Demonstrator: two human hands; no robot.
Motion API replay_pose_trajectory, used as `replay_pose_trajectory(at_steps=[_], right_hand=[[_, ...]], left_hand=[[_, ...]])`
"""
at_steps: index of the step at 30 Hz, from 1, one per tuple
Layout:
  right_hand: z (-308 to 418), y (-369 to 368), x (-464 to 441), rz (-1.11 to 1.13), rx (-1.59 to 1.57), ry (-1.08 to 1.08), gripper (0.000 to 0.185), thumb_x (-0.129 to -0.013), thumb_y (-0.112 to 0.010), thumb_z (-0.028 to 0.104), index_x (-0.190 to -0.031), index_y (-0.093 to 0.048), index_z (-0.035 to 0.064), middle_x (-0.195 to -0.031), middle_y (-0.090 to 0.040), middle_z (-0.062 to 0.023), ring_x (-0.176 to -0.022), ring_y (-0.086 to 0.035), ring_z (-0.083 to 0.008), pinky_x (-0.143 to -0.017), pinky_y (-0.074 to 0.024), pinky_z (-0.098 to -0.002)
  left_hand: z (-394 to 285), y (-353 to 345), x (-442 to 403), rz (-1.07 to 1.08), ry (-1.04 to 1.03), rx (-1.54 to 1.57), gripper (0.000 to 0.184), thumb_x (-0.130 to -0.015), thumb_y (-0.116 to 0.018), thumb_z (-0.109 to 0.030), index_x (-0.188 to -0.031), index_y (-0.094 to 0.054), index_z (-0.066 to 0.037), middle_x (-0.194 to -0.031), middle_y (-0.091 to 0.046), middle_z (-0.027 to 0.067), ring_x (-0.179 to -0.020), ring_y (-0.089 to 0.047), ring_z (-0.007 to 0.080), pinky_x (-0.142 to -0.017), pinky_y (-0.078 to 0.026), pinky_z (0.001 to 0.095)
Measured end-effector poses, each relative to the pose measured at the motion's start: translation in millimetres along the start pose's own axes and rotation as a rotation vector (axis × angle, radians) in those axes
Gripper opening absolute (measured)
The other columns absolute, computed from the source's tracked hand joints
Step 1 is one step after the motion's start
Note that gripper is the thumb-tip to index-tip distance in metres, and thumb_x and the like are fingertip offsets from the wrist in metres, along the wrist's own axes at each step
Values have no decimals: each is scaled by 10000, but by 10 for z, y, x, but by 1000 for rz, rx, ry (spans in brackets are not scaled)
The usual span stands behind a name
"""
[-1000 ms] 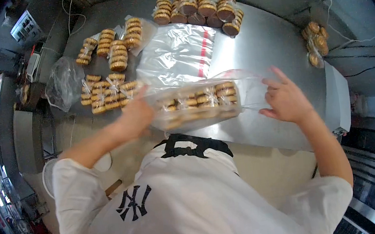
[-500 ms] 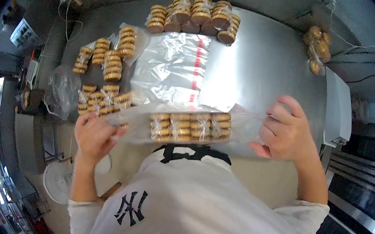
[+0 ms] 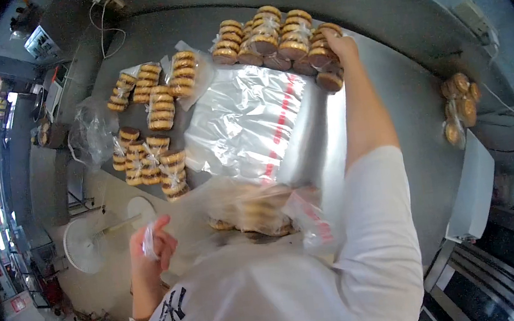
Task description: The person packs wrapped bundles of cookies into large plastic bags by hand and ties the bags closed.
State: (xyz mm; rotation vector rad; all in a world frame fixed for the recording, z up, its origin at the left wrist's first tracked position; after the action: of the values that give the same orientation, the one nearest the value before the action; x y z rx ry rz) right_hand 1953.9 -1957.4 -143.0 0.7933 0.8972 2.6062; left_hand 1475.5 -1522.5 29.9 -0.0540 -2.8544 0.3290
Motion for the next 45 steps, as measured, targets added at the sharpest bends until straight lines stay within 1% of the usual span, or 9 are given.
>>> replay_pose_trajectory(at_steps=[4, 7, 12, 19, 23, 29, 34, 39, 45], right_hand=[[142, -294, -457, 20, 405, 419, 712, -748, -669, 602, -1171, -671, 28, -1213, -637, -220, -1119, -627, -290, -905, -493, -369], [130, -182, -280, 4, 549, 293, 619, -734, -624, 624, -1285, -602, 342, -1345, -567, -151, -1194, -571, -317, -1002, -435, -392], [-223, 393, 791, -6, -180, 155, 623, -693, -768, 412, -1096, -674, -54, -1026, -689, -175, -893, -685, -248, -744, -540, -362], [-1686, 660, 2135, 113, 27, 282, 441, -680, -739, 190, -1033, -642, -57, -884, -696, -146, -744, -702, -227, -627, -571, -353], [-1869, 664, 2881, 126, 278, 195, 513, -657, -772, 205, -1069, -618, -58, -939, -677, -190, -810, -692, -281, -697, -565, -396], [-2624, 304, 2938, -121, 681, 340, 806, -683, -793, 373, -1359, -449, 101, -1263, -525, -190, -1173, -514, -379, -957, -457, -452], [-2799, 134, 2708, 98, 226, 456, 813, -689, -785, 355, -1363, -436, 66, -1221, -589, -200, -1093, -601, -359, -918, -492, -426], [-2671, 354, 2826, 185, -107, 166, 702, -688, -784, 251, -1261, -490, -28, -1120, -631, -152, -996, -635, -248, -838, -529, -369], [-1203, 723, 3825, -134, -705, 460, 589, -818, -744, 212, -1288, -451, 13, -1172, -592, -113, -1009, -615, -206, -869, -524, -344]], left_hand=[[-106, -164, 144, -170, 153, -21, 511, -866, -545, -57, -1360, -483, 59, -856, -682, 174, -430, -517, 137, -490, -437, 222], [-84, -187, 142, -177, 78, 147, 530, -835, -490, -32, -1356, -475, 64, -862, -664, 160, -531, -569, 136, -493, -434, 221], [-132, 39, -4, 102, 70, 295, 485, -783, -581, -98, -1249, -531, 26, -854, -619, 104, -724, -604, 174, -678, -482, 292], [-310, -14, -259, -561, -592, -1367, 352, -683, -784, -47, -969, -579, -56, -882, -587, 83, -804, -601, 193, -696, -502, 280], [-421, -102, -123, -601, -511, -1519, 258, -697, -799, -118, -872, -622, -54, -880, -632, 116, -857, -626, 283, -721, -485, 321], [-191, -335, 80, -269, 124, -563, 138, -839, -668, -85, -721, -637, -20, -667, -641, 56, -668, -628, 208, -717, -483, 350], [15, -203, 107, 263, 139, 868, 253, -952, -473, -201, -1068, -618, -29, -594, -513, -16, -611, -530, 127, -701, -472, 295], [-156, -266, 131, -23, -43, 44, 633, -886, -597, -267, -1415, -409, 25, -636, -408, -30, -569, -403, 69, -583, -395, 262], [-272, -213, 68, 386, 121, 338, 926, -854, -671, -283, -1524, -111, 26, -717, -331, -63, -607, -315, 60, -564, -273, 229]])
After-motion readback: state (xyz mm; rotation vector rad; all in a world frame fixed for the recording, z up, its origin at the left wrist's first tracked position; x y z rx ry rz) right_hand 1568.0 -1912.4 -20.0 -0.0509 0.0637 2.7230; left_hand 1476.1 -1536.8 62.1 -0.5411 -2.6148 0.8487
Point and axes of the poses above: each hand's wrist, its own x-axis away from the middle knuckle, its own y-axis out of the back of the hand, z = x × y, the point moved 1 cm from there along -x, towards the middle knuckle
